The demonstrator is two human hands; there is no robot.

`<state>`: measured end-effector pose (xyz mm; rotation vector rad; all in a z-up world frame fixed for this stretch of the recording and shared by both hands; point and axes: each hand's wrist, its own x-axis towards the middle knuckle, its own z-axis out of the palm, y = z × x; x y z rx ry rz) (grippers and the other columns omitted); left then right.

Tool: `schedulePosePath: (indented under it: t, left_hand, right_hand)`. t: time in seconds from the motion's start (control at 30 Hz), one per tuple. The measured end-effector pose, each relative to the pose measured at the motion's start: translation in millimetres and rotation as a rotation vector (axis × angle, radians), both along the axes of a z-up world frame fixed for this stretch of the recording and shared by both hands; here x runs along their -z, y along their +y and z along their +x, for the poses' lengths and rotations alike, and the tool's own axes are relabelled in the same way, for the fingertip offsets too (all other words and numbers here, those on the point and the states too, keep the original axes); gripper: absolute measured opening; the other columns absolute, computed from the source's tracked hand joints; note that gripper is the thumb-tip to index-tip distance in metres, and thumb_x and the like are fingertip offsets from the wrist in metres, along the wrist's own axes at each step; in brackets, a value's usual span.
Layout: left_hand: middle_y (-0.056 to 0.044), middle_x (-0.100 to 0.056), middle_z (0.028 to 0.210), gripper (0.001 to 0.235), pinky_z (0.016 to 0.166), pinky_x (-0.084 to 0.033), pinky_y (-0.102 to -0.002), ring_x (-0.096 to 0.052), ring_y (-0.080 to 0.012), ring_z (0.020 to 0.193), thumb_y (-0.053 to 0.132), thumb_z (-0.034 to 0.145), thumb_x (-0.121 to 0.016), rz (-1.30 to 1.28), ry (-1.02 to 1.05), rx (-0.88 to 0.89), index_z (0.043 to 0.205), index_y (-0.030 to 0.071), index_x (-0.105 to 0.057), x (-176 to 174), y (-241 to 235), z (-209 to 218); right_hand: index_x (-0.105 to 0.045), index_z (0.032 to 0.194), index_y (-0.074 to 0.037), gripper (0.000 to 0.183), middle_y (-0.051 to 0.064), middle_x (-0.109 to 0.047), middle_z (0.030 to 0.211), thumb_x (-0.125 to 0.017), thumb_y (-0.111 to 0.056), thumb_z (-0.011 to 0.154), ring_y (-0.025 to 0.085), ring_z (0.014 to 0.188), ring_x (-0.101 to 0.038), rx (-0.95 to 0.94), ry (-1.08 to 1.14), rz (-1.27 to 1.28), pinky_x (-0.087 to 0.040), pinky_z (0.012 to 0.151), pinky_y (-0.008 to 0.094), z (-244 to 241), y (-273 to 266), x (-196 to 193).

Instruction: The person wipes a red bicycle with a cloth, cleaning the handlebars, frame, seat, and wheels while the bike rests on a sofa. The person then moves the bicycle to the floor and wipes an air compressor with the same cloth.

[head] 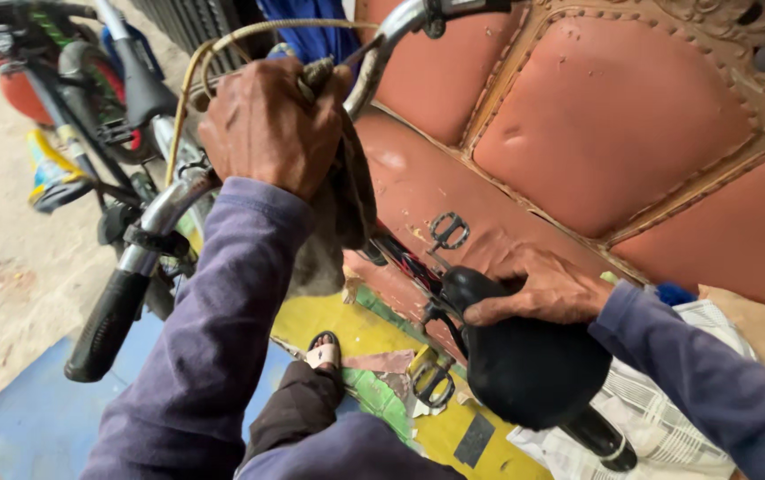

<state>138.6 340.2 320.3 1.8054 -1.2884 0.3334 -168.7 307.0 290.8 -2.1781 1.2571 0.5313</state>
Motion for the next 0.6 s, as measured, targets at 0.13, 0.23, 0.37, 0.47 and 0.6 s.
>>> schedulePosePath:
  t: [0.13,0.23,0.37,0.47,0.6]
  left_hand:
    - [-0.018,-0.069,0.071,0.052,0.064,-0.049,-0.053,-0.067,-0.0395,0.071,0.057,0.088,-0.075,0.128,0.07,-0.054,0.072,0.008,-0.071,1,47,-22]
    - [-0.018,-0.069,0.073,0.054,0.063,-0.049,-0.052,-0.068,-0.0387,0.07,0.06,0.088,-0.074,0.198,0.088,-0.084,0.074,0.008,-0.072,-2,78,-32]
    - [-0.018,-0.071,0.076,0.05,0.065,-0.051,-0.053,-0.069,-0.0412,0.074,0.058,0.087,-0.074,0.201,0.078,-0.097,0.079,0.009,-0.075,3,124,-34]
    - [-0.019,-0.071,0.076,0.05,0.064,-0.051,-0.053,-0.069,-0.0413,0.074,0.06,0.085,-0.074,0.285,0.109,-0.14,0.08,0.01,-0.076,4,155,-29]
    - [-0.018,-0.072,0.076,0.045,0.066,-0.052,-0.053,-0.069,-0.0416,0.075,0.058,0.087,-0.071,0.261,0.168,-0.169,0.083,0.013,-0.078,9,201,-16]
  right_hand:
    - [-0.082,0.097,-0.008,0.063,0.013,-0.081,0.094,-0.079,-0.063,0.067,0.022,0.09,-0.076,-0.031,-0.09,0.026,-0.056,0.086,0.037,-26,34,4]
    - [-0.076,0.109,-0.004,0.073,0.013,-0.079,0.106,-0.085,-0.062,0.065,0.022,0.098,-0.074,-0.007,-0.172,0.07,-0.056,0.089,0.037,-36,56,8]
    - [-0.077,0.119,-0.008,0.08,0.012,-0.082,0.103,-0.082,-0.065,0.062,0.021,0.095,-0.079,0.044,-0.05,0.207,-0.058,0.091,0.033,-37,87,15]
    - [-0.081,0.115,-0.008,0.079,0.013,-0.084,0.099,-0.08,-0.066,0.061,0.022,0.092,-0.079,-0.003,-0.096,0.271,-0.058,0.088,0.035,-27,113,15]
    - [-0.081,0.117,-0.01,0.086,0.016,-0.081,0.104,-0.076,-0.072,0.057,0.026,0.098,-0.075,-0.069,-0.023,0.235,-0.055,0.091,0.037,-1,143,22]
